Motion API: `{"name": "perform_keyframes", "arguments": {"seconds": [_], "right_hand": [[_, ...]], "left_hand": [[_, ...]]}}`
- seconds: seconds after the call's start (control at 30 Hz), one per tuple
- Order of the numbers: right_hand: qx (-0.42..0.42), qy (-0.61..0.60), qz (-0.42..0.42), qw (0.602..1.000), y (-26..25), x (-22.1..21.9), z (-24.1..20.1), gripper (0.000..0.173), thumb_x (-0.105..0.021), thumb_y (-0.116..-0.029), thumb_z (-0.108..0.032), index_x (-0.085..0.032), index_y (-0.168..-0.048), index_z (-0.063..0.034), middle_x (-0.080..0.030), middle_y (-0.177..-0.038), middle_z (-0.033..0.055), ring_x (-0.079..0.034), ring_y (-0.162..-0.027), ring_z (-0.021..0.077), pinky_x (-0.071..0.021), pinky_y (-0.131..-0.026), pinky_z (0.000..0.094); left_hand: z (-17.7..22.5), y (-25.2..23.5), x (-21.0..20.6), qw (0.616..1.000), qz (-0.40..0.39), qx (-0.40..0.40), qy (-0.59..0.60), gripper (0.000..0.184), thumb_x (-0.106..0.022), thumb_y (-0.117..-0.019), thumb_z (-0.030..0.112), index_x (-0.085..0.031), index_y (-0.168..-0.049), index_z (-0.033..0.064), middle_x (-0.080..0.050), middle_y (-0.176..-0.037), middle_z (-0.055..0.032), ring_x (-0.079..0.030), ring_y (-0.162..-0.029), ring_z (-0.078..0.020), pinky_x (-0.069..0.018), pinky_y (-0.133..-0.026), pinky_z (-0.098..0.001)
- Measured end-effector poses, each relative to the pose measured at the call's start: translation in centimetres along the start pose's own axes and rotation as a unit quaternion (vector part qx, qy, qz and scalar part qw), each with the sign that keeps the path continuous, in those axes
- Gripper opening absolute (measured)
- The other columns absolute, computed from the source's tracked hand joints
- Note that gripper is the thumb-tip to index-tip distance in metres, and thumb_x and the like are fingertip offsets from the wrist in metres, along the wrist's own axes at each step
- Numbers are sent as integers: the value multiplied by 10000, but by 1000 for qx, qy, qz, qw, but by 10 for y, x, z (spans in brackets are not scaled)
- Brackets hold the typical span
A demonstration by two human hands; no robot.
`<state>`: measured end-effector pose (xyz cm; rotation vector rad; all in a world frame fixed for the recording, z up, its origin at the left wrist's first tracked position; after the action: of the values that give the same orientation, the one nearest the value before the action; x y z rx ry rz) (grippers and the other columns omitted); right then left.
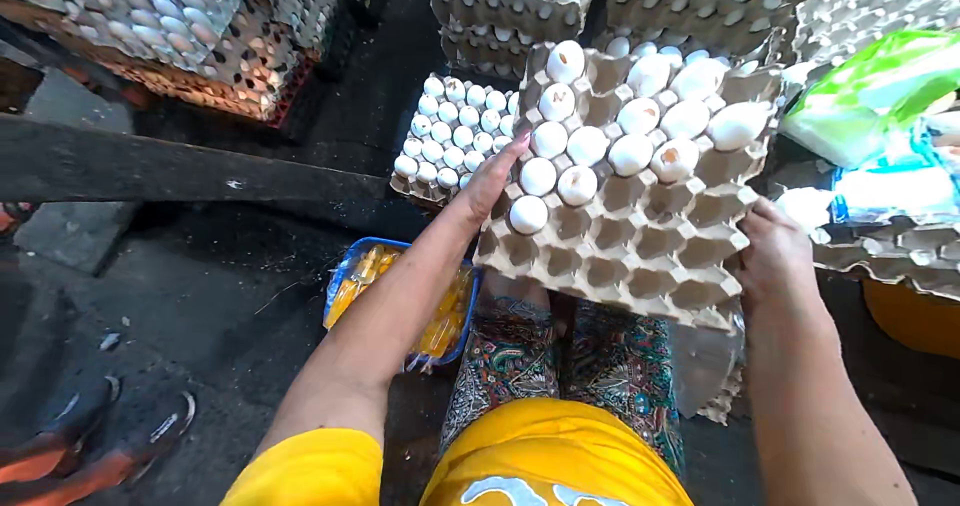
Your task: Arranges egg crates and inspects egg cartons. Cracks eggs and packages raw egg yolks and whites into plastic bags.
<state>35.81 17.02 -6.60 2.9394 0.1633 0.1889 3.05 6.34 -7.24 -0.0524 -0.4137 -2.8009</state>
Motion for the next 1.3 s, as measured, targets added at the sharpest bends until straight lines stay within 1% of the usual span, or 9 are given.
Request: {"name": "perform_keyframes", "arguments": {"seconds": [0.1, 0.3, 0.43, 0.5, 0.73, 0.87, 0.9, 1.13, 1.3], "right_hand": [[31, 39, 0, 999, -32, -2, -14, 247, -477, -1035, -123, -622, -1233, -92, -644, -991, -81, -612, -845, -29, -543, -782, 217], [31, 36, 61, 997, -66, -1, -17, 285, -498, -1012, -115, -610, -1271, -75, -638, -1057, -43, -613, -884, 5, -539, -819, 264], [33, 22, 80, 996, -80, -3, -19, 239, -503, -1003, -80, -631, -1204, -55, -641, -993, -50, -613, -831, -12, -540, -783, 229], [29, 47, 81, 995, -84, -5, -22, 226, -494, -981, -66, -648, -1146, -73, -624, -942, -63, -591, -786, -17, -525, -744, 227], [12, 66, 62, 996, -102, -16, -19, 167, -500, -988, -78, -654, -1039, -114, -602, -842, -92, -574, -717, -25, -519, -698, 220], [6, 133, 61, 989, -107, -9, -27, 191, -512, -999, -136, -662, -1115, -114, -604, -945, -67, -569, -791, -21, -507, -752, 243], [9, 151, 60, 987, -108, -7, -31, 199, -512, -1006, -148, -663, -1131, -116, -607, -966, -65, -572, -808, -23, -511, -765, 247], [1, 243, 29, 970, -121, 1, -39, 248, -533, -993, -163, -649, -1198, -86, -615, -1092, 22, -546, -906, 52, -478, -834, 356], [-65, 156, 19, 985, -138, 3, -22, 190, -560, -974, -123, -620, -1139, -194, -605, -921, -75, -592, -746, 26, -531, -657, 280]], "left_hand": [[14, -40, -3, 999, -19, -27, 1, 628, -282, -1087, 549, -411, -1569, 167, -489, -1540, -89, -496, -1383, -165, -423, -1140, -405], [30, -102, -17, 997, -54, -59, 15, 567, -255, -1112, 461, -357, -1591, 176, -420, -1585, -76, -442, -1415, -138, -389, -1154, -358], [30, -131, -19, 995, -72, -76, -7, 576, -259, -1109, 444, -313, -1616, 177, -342, -1642, -67, -372, -1474, -144, -339, -1195, -364], [31, -139, -18, 994, -71, -84, -9, 578, -248, -1110, 436, -309, -1613, 157, -361, -1625, -85, -400, -1452, -147, -366, -1173, -351], [24, -148, -15, 995, -72, -72, 10, 565, -210, -1116, 411, -302, -1609, 149, -390, -1589, -107, -455, -1398, -146, -423, -1122, -336], [26, -145, -20, 995, -62, -71, 25, 543, -215, -1125, 383, -343, -1586, 125, -417, -1569, -106, -468, -1383, -132, -420, -1121, -319], [24, -146, -22, 996, -54, -64, 31, 534, -221, -1125, 400, -382, -1559, 135, -462, -1527, -98, -505, -1344, -128, -452, -1092, -322], [18, -149, -30, 996, -40, -53, 55, 545, -263, -1120, 424, -405, -1560, 135, -461, -1547, -100, -488, -1381, -155, -440, -1121, -366], [14, -142, -33, 997, -32, -10, 72, 576, -310, -1101, 508, -470, -1506, 131, -557, -1444, -108, -568, -1292, -168, -501, -1058, -380]]}}
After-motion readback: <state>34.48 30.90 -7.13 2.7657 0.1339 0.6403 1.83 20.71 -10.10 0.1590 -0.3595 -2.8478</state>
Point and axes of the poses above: each hand's wrist, its own y-axis away from the middle knuckle, its own x-axis out of the back of the hand, z = x × y, the point moved 9 cm from there along -y, towards the middle knuckle
